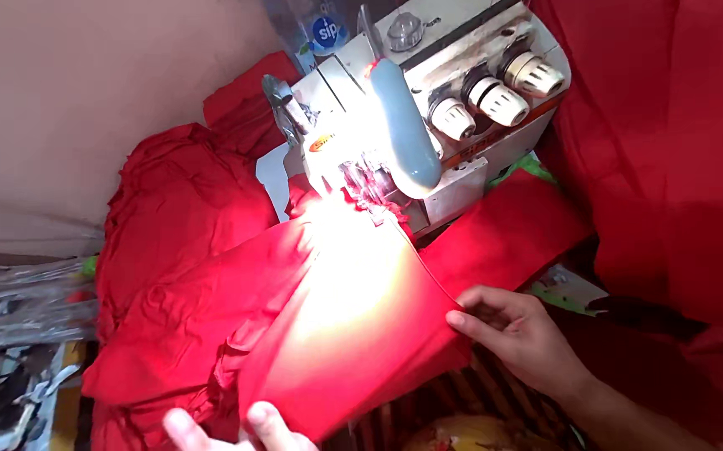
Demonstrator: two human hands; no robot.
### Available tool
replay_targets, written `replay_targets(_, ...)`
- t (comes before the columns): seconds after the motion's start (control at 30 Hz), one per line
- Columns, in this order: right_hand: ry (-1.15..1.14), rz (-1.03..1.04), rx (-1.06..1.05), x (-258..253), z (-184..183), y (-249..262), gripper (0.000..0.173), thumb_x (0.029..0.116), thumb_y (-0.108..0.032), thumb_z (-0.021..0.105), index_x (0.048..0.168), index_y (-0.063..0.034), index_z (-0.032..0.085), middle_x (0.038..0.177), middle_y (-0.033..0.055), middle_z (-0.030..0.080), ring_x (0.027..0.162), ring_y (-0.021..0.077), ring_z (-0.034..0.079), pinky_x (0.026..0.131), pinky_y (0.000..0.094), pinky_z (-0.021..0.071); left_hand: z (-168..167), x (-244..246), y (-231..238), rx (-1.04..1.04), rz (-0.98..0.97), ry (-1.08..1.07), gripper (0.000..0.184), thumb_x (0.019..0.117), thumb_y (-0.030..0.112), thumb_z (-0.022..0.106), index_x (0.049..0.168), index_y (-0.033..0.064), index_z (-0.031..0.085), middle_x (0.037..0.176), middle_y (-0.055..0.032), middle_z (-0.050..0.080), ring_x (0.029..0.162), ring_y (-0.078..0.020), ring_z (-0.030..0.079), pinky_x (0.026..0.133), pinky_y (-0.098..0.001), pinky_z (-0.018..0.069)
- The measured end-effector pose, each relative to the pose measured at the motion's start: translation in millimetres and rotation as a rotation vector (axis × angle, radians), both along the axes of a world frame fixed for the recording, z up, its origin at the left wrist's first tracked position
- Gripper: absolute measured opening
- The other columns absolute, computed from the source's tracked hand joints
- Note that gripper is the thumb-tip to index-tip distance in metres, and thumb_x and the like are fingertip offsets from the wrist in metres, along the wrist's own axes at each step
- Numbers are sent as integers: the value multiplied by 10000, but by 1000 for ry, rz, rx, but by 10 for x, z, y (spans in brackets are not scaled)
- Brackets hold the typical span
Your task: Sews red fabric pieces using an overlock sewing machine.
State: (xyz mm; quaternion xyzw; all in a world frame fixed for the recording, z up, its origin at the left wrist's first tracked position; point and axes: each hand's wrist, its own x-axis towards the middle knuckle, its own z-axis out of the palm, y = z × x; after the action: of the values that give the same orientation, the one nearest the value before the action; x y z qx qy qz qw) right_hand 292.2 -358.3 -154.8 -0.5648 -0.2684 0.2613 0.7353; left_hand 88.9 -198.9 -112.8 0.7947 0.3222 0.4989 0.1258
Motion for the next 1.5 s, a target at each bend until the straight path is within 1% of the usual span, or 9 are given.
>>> replay_targets(0.37,-188,-296,61,178,166,797,258,837,-42,749,906,-116,511,687,-106,619,622,-73,606,605,97,524,379,564,977,-66,-93,-52,729,1027,137,518,1459,-301,128,1563,-460,166,1504,-343,296,1183,-317,311)
replay_targets(0.5,-150,-331,75,95,151,825,298,837,-9,757,964,-109,506,731,-89,673,665,-41,667,645,130,576,229,433,1101,-37,-75,149,706,1004,94,561,1463,-276,173,1472,-477,327,1280,-343,576,1021,-318,504)
replay_targets(0.57,-47,-222,23,-34,107,695,236,890,-60,732,1026,-88,542,757,-85,712,670,-49,664,638,124,551,33,190,915,158,-76,136,652,1009,115,575,1457,-230,250,1387,-399,466,1133,-245,645,916,-292,542)
replay_targets(0.7,-5,-59,-107,-441,-182,240,195,976,-153,615,1044,20,672,796,-63,676,713,-89,600,670,103,508,-700,-305,-114,-101,-233,78,254,1005,238,582,1250,218,517,1121,150,580,1056,109,552,933,-118,453)
replay_targets(0.77,54,-13,-181,-576,-356,50,184,996,-152,580,998,3,679,828,-58,687,758,-90,625,710,104,525,-1116,-368,-473,-515,-240,84,363,917,258,706,1117,-2,550,1015,-17,626,958,18,610,838,-158,513)
replay_targets(0.83,91,18,-260,-623,-518,-69,208,1002,-148,570,1000,22,690,870,-24,705,801,-69,645,752,128,540,-1270,-262,-539,-915,-212,81,810,827,273,786,1326,-220,381,1218,-247,599,1085,-132,622,906,-273,533)
replay_targets(0.9,57,44,-307,-612,-629,-148,247,1014,-152,565,1012,48,709,904,18,719,834,-53,652,791,148,543,-1320,-86,-480,-1067,-276,-18,933,778,276,823,1388,-207,308,1289,-189,584,1171,-61,593,1005,-231,501)
replay_targets(1.03,-48,24,-276,-570,-644,-275,252,985,-195,620,846,-17,731,758,-57,686,718,-95,604,684,115,510,-1179,110,-622,-874,-163,-159,165,981,55,574,940,-97,626,829,50,695,848,75,665,820,-154,553)
replay_targets(1.5,0,-39,-20,-325,-119,128,153,978,-105,616,856,-74,703,739,-121,675,681,-90,621,633,101,524,-461,323,-483,-473,-52,-198,290,1037,57,411,820,59,604,718,201,610,754,174,606,727,-63,513)
